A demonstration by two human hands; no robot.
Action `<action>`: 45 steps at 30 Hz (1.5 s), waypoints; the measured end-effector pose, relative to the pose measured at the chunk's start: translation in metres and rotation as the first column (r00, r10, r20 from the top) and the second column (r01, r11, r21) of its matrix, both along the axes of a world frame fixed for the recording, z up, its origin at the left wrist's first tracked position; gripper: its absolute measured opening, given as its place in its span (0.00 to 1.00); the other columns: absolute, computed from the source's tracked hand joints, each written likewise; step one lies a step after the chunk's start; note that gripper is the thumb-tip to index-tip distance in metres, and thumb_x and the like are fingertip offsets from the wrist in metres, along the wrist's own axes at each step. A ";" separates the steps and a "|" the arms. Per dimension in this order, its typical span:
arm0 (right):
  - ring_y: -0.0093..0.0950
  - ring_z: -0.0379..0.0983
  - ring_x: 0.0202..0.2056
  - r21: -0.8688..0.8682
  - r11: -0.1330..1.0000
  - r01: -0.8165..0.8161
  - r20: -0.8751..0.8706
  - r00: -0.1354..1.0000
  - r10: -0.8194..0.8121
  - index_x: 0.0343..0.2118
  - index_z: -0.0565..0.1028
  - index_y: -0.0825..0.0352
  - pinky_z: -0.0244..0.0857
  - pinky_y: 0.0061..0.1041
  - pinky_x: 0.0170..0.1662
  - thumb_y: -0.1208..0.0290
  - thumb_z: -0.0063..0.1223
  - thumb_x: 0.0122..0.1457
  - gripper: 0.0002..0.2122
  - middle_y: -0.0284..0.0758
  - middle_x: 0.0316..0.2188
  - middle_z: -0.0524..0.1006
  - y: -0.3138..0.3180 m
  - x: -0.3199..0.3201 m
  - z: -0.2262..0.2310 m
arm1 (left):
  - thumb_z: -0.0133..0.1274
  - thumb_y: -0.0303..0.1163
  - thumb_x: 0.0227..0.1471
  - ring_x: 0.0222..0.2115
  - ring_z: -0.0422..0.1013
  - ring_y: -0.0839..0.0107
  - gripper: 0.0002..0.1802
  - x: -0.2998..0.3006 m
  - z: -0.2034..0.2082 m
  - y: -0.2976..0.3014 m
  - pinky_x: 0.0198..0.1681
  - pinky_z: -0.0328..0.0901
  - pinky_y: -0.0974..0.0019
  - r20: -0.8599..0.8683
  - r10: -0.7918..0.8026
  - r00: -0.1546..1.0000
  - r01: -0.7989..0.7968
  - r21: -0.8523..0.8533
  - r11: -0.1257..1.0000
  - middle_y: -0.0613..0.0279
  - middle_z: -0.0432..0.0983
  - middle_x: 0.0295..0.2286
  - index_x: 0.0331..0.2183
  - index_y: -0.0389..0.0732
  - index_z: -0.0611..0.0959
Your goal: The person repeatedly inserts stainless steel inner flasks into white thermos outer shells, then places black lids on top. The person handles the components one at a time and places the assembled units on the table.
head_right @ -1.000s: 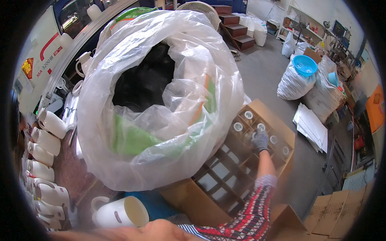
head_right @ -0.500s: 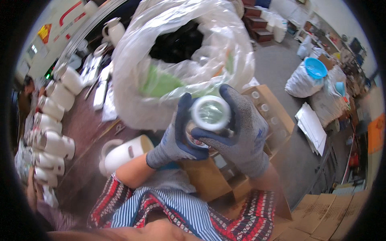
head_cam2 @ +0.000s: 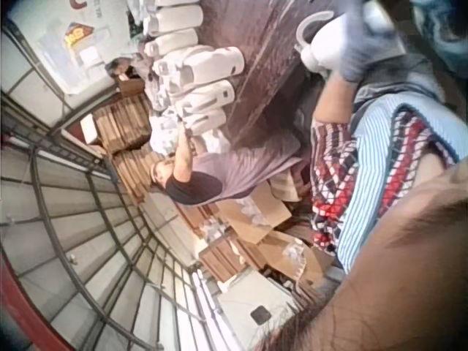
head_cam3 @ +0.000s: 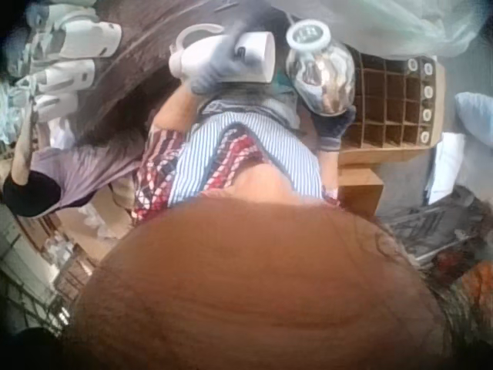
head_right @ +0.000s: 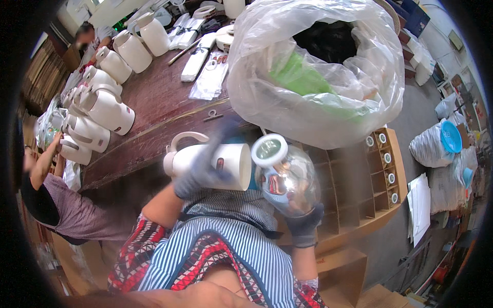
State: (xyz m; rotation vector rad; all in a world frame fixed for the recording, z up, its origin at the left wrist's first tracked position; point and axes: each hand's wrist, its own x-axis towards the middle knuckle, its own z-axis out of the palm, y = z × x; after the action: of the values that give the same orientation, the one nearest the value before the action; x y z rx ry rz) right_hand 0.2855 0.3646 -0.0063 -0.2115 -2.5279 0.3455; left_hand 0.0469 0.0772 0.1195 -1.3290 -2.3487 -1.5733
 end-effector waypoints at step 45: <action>0.32 0.74 0.55 -0.998 -0.007 0.056 0.040 0.773 0.633 0.61 0.70 0.68 0.69 0.33 0.59 0.71 0.72 0.52 0.33 0.41 0.56 0.77 -0.007 -0.104 -0.008 | 0.62 0.38 0.57 0.47 0.78 0.64 0.26 -0.018 0.027 -0.059 0.55 0.71 0.61 0.424 0.349 0.836 -0.244 -0.283 0.928 0.53 0.82 0.47 0.54 0.39 0.81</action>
State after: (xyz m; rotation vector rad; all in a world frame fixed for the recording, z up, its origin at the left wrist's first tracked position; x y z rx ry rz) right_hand 0.1814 0.3577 -0.0141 -0.2442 -2.1516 2.6374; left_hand 0.0286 0.0179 0.1461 -0.5800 -2.9015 -1.7226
